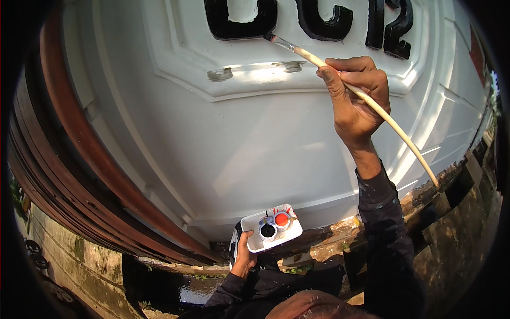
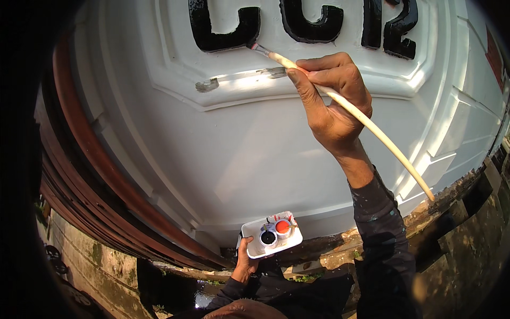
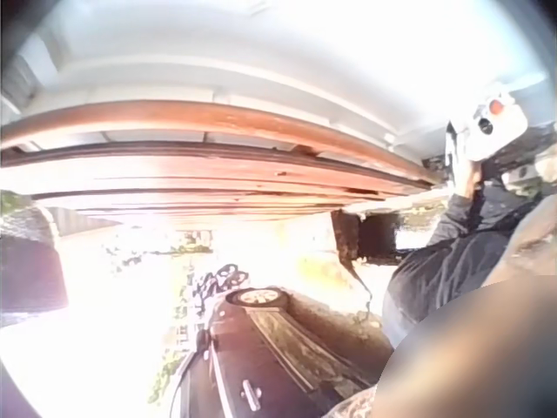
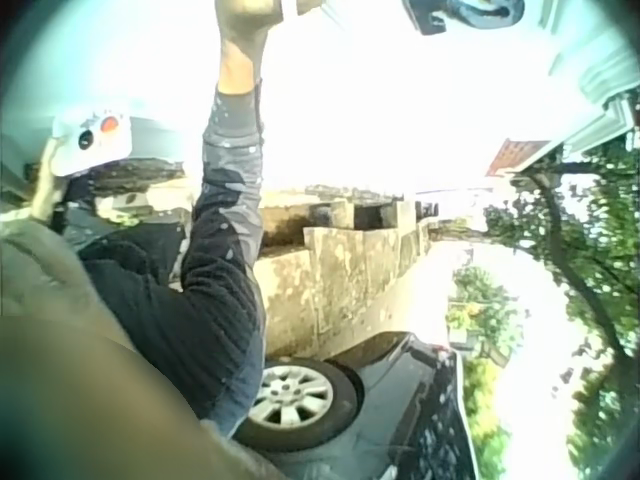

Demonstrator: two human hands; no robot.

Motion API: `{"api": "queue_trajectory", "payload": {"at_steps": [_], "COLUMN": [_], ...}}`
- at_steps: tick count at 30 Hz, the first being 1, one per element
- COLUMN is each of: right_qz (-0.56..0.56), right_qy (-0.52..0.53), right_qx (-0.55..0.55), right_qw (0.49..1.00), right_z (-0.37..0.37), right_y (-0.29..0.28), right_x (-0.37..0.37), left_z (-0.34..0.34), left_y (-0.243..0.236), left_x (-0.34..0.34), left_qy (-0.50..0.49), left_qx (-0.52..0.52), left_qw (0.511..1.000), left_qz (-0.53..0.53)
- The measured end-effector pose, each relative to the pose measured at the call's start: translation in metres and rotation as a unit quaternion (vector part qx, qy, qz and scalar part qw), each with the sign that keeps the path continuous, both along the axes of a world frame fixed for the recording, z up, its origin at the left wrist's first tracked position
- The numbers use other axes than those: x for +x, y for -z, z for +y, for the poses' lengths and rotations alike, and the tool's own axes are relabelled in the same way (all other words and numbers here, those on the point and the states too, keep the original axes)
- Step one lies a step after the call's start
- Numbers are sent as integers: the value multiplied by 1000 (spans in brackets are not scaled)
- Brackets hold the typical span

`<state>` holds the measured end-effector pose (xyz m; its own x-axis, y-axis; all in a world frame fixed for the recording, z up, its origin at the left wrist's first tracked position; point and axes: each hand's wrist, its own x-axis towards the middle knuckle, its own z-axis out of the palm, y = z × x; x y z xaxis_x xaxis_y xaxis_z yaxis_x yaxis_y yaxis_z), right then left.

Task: The person is carefully painting or touching up black letters on a white decorative wall plaque using a paintbrush and a small paint tray.

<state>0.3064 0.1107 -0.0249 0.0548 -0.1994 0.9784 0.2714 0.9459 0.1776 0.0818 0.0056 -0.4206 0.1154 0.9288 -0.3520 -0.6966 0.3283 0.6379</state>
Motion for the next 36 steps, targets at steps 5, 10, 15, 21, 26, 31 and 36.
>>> {"api": "queue_trajectory", "payload": {"at_steps": [5, 10, 15, 21, 26, 31, 36], "right_qz": [10, -19, -19, -6, -17, 19, -55], "right_qy": [-18, 32, 25, 38, 32, 12, 81], "right_qx": [24, 23, 30, 37, 6, 58, 53], "right_qw": [999, 999, 999, 999, 999, 998, 994], "right_z": [10, 2, 3, 6, -3, 12, 4], "right_y": [-20, -2, -12, -21, -5, -34, -27], "right_x": [13, -1, 4, 15, 1, 16, 12], "left_z": [1, 1, 2, 1, -1, 1, 6], "left_y": [1, 2, 4, -1, -6, 0, 16], "left_x": [0, -1, 0, 0, 1, 0, -1], "left_qy": [6, 5, 4, 2, -5, 5, 2], "left_qx": [3, -5, -3, -7, -10, -14, 2], "left_qw": [1000, 1000, 1000, 1000, 1000, 1000, 1000], "left_qz": [4, 6, 2, -4, 5, 7, 19]}}
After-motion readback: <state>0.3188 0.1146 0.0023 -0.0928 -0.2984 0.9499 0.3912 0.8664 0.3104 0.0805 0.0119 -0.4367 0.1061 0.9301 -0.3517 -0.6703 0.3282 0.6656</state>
